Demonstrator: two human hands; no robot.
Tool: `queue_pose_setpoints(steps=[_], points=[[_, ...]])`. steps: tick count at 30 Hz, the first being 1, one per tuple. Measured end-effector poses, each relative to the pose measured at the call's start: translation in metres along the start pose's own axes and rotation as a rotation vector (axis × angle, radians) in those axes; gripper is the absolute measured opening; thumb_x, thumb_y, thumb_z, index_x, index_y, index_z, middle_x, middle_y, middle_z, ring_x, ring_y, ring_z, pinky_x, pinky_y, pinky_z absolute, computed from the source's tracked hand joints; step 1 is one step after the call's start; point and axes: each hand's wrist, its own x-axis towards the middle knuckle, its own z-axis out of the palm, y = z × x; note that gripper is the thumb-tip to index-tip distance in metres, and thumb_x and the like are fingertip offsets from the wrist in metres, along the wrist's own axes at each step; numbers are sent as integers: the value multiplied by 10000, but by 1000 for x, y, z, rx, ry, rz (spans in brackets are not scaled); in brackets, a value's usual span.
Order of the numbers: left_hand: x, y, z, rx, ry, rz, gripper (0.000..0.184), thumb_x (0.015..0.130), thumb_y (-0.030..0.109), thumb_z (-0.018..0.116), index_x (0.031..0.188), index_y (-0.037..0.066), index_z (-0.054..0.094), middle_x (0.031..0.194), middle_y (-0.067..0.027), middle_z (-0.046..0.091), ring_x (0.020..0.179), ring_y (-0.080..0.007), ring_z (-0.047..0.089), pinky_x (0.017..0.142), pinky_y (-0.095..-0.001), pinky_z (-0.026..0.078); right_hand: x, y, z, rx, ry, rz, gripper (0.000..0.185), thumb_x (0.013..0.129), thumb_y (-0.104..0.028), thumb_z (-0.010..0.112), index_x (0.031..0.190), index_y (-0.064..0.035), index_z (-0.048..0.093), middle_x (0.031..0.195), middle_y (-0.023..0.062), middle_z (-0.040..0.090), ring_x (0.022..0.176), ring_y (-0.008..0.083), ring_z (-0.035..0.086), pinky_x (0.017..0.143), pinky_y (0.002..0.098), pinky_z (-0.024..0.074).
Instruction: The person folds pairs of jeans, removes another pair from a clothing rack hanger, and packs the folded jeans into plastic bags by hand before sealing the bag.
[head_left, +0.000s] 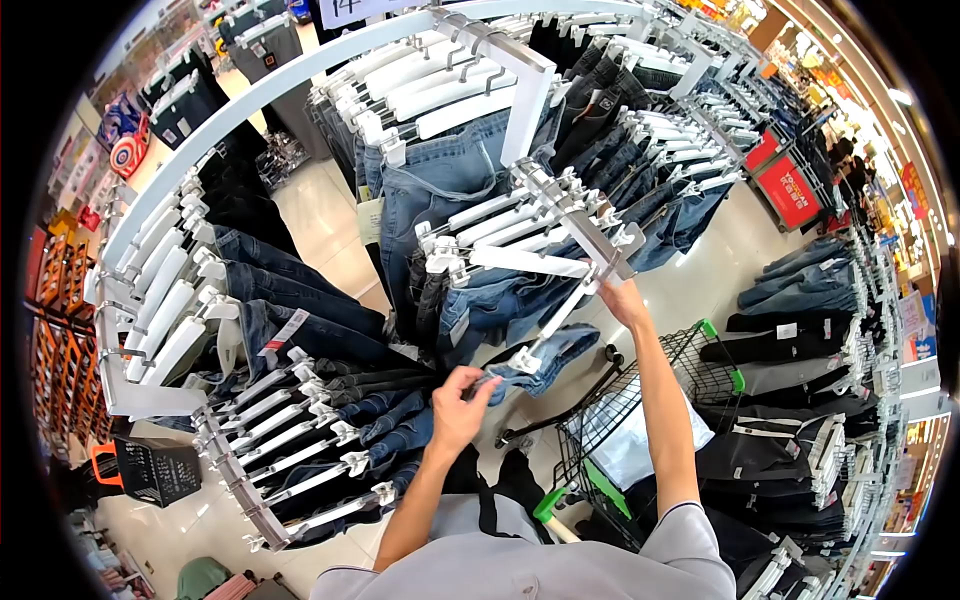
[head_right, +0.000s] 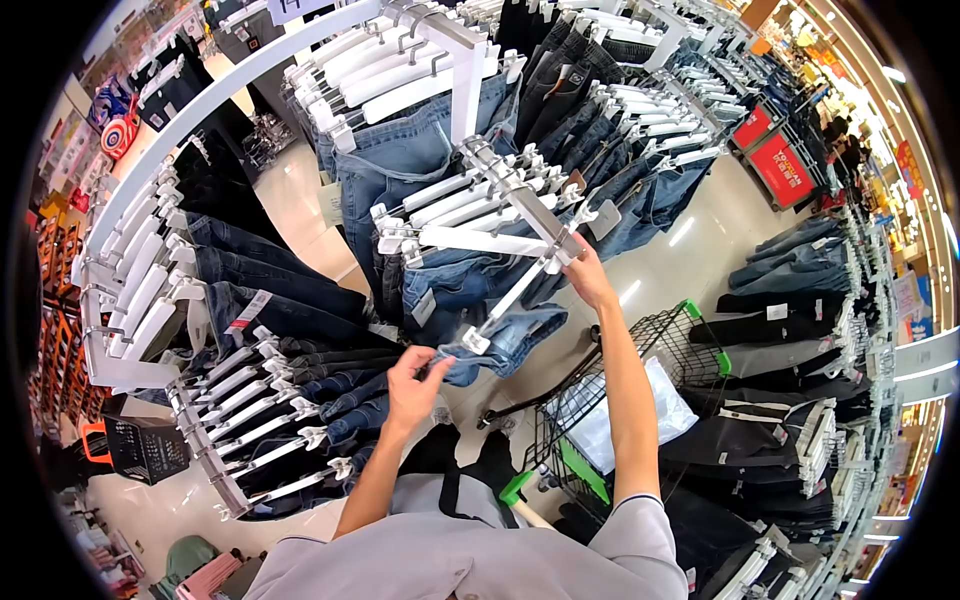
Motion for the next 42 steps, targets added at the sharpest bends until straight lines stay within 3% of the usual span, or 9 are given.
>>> queue_pose_setpoints(steps=[4, 12, 15, 22, 29, 35, 36, 39, 42], points=[[-16, 11, -1, 129, -131, 47, 217, 884, 105, 830, 959, -31, 678, 799, -46, 710, 727, -53, 603, 645, -250, 497, -51, -12, 3, -192, -57, 93, 644, 924, -121, 757, 1494, -45, 467, 1418, 91, 588, 1275, 235, 588, 1055, 367, 489], [-32, 19, -15, 195, -353, 175, 237, 883, 149, 814, 1004, -23, 704, 898, -162, 725, 764, -296, 686, 693, -365, 537, -154, 11, 37, -1193, -406, -11, 914, 764, -299, 863, 1540, -77, 435, 1520, 183, 511, 1391, 348, 497, 1167, 446, 395], [-43, 41, -18, 148, -345, 353, 203, 868, 73, 813, 1004, -49, 723, 827, -141, 694, 664, -211, 626, 615, -310, 493, -175, 19, 59, -1395, -561, -29, 839, 761, -265, 832, 1499, -75, 481, 1448, 188, 560, 1348, 383, 511, 1149, 448, 405], [-83, 115, -43, 193, -299, 617, 157, 826, -2, 808, 957, -28, 726, 734, -107, 619, 605, -201, 565, 551, -304, 434, -215, 32, 30, -1309, -372, -263, 497, 698, 21, 735, 1189, -53, 716, 1191, 162, 721, 1158, 387, 627, 1051, 449, 472], [-176, 156, -79, 244, 163, 621, 110, 947, 14, 709, 1052, -13, 689, 762, -19, 597, 643, -86, 520, 574, -237, 414, -311, -76, 48, -595, -1, -40, 241, 817, 100, 625, 1011, 15, 739, 971, 57, 759, 866, 124, 688, 733, 265, 534], [-271, 214, -100, 283, 361, 582, 209, 1131, 238, 394, 1100, 48, 477, 1037, -29, 480, 948, -110, 414, 910, -266, 356, -404, -163, 114, -467, 152, 98, 240, 725, 9, 562, 892, 12, 735, 929, 71, 690, 678, 162, 603, 540, 274, 438], [-283, 225, -106, 348, 357, 617, 158, 1098, 183, 442, 1092, 25, 455, 965, -45, 439, 866, -139, 396, 809, -285, 376, -405, -173, 114, -543, -94, 168, 263, 714, 0, 539, 873, 21, 748, 1113, 111, 647, 734, 203, 614, 613, 304, 484], [-316, 244, -139, 425, 192, 748, 564, 852, 378, 830, 1076, 15, 460, 894, -52, 522, 800, -160, 526, 747, -300, 456, -423, -176, 137, -588, -285, -154, 252, 753, -52, 589, 926, 45, 745, 1009, 99, 646, 805, 200, 618, 705, 292, 483], [-352, 267, -144, 739, 221, 796, 660, 710, 313, 938, 1067, 19, 467, 798, -55, 592, 689, -160, 605, 649, -299, 501, -448, -208, 179, -617, -414, -94, 236, 865, -170, 662, 931, 51, 716, 999, 113, 686, 904, 198, 650, 879, 306, 485]])
